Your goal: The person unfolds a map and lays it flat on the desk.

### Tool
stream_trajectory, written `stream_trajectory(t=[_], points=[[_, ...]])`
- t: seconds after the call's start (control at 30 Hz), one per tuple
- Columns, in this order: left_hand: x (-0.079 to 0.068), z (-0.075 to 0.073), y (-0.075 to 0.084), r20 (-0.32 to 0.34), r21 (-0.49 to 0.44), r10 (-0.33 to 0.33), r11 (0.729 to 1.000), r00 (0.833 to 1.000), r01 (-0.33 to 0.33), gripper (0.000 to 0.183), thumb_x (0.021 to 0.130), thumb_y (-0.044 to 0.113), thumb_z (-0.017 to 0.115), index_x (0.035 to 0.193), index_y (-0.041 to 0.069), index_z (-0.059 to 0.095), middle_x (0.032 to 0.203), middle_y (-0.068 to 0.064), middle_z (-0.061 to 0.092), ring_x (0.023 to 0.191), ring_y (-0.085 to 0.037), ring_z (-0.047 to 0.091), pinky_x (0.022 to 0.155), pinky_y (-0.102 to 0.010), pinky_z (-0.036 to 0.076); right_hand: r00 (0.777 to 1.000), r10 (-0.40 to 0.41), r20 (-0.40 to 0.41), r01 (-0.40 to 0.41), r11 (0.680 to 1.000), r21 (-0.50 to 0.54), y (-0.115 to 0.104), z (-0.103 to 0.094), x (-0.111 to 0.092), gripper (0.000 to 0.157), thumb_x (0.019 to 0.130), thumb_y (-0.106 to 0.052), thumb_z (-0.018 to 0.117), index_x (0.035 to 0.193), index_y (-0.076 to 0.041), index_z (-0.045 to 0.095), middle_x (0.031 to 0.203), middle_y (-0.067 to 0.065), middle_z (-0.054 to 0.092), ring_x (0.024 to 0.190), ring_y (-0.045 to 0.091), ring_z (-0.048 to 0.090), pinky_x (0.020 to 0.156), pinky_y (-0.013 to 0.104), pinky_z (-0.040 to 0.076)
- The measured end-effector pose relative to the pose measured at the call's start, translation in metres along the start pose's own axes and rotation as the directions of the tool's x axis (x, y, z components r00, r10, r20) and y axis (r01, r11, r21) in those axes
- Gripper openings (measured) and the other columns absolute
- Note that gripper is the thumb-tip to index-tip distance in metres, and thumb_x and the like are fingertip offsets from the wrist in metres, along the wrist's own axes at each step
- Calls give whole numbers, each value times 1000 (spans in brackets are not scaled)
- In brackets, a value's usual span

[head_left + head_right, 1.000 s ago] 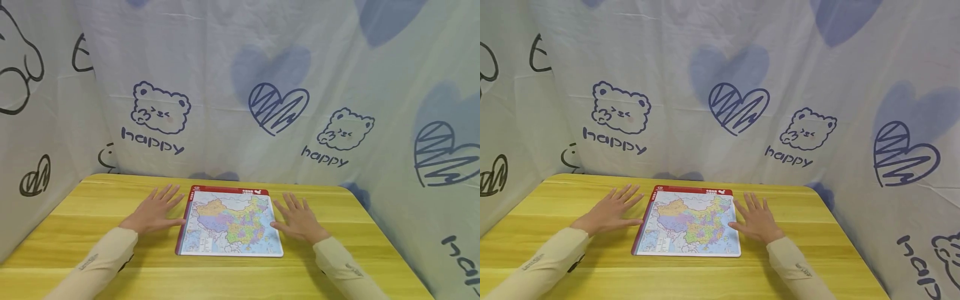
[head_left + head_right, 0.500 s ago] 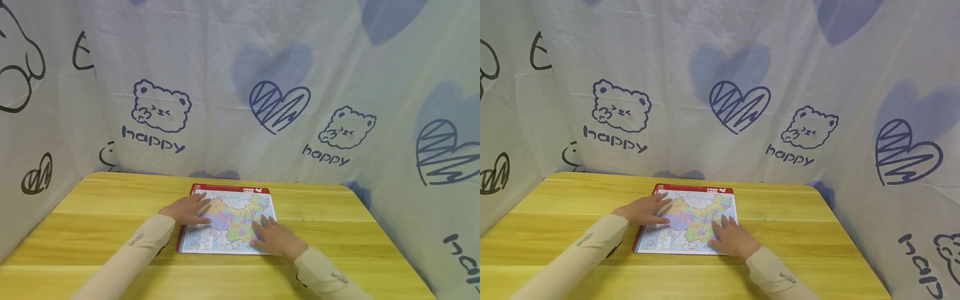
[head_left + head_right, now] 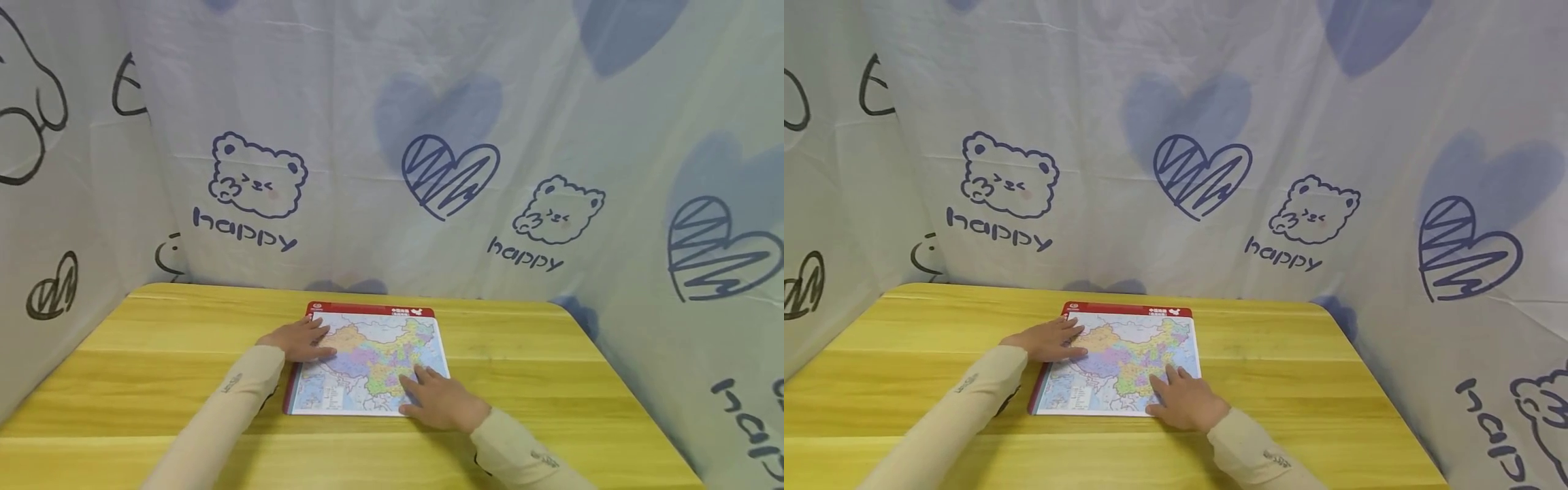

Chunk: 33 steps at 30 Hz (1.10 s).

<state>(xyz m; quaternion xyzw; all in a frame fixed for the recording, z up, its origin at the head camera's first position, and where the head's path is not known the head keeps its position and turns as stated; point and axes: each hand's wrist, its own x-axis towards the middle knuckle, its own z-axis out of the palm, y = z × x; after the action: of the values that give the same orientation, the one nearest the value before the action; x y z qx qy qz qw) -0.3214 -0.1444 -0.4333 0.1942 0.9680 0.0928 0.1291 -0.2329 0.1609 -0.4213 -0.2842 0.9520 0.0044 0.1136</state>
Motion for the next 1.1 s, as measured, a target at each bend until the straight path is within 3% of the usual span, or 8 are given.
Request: stream_trajectory(t=[0.2,0.4,0.7,0.9,1.1], points=[[-15,-3,-9,33,12,8,1000,999,-8,76,93,62,44,150,12,37,156,-15,27,141,-46,15,111,-61,17,999,-44,-30,44,999,12,9,1,-1,59,99,-48,47,146,-11,45,150,17,37,136,34,36,106,49,35],[-29,-2,-14,39,-31,2,1000,999,0,76,91,61,48,149,12,38,155,-16,29,141,-48,14,111,-62,16,998,-54,-20,56,996,69,18,3,0,62,99,-50,46,148,-12,41,154,13,31,140,30,30,109,48,32],[-50,-3,-21,34,2,68,998,997,-68,73,92,59,49,146,10,44,152,-17,35,139,-49,17,109,-65,16,1000,-19,9,18,993,116,32,5,8,62,97,-51,49,148,-15,41,156,7,30,141,27,28,110,47,31],[-60,7,-31,19,29,119,992,993,-119,75,93,62,43,146,9,43,153,-16,33,141,-46,17,110,-64,15,999,27,33,-32,988,150,35,1,14,64,93,-49,56,147,-16,44,155,7,32,140,28,31,109,46,32],[-68,8,-25,16,54,158,986,987,-159,74,96,62,37,146,9,43,152,-17,35,141,-43,22,110,-63,16,993,112,20,-114,980,162,37,2,14,61,93,-48,54,146,-20,46,155,11,31,139,31,32,108,49,33]])
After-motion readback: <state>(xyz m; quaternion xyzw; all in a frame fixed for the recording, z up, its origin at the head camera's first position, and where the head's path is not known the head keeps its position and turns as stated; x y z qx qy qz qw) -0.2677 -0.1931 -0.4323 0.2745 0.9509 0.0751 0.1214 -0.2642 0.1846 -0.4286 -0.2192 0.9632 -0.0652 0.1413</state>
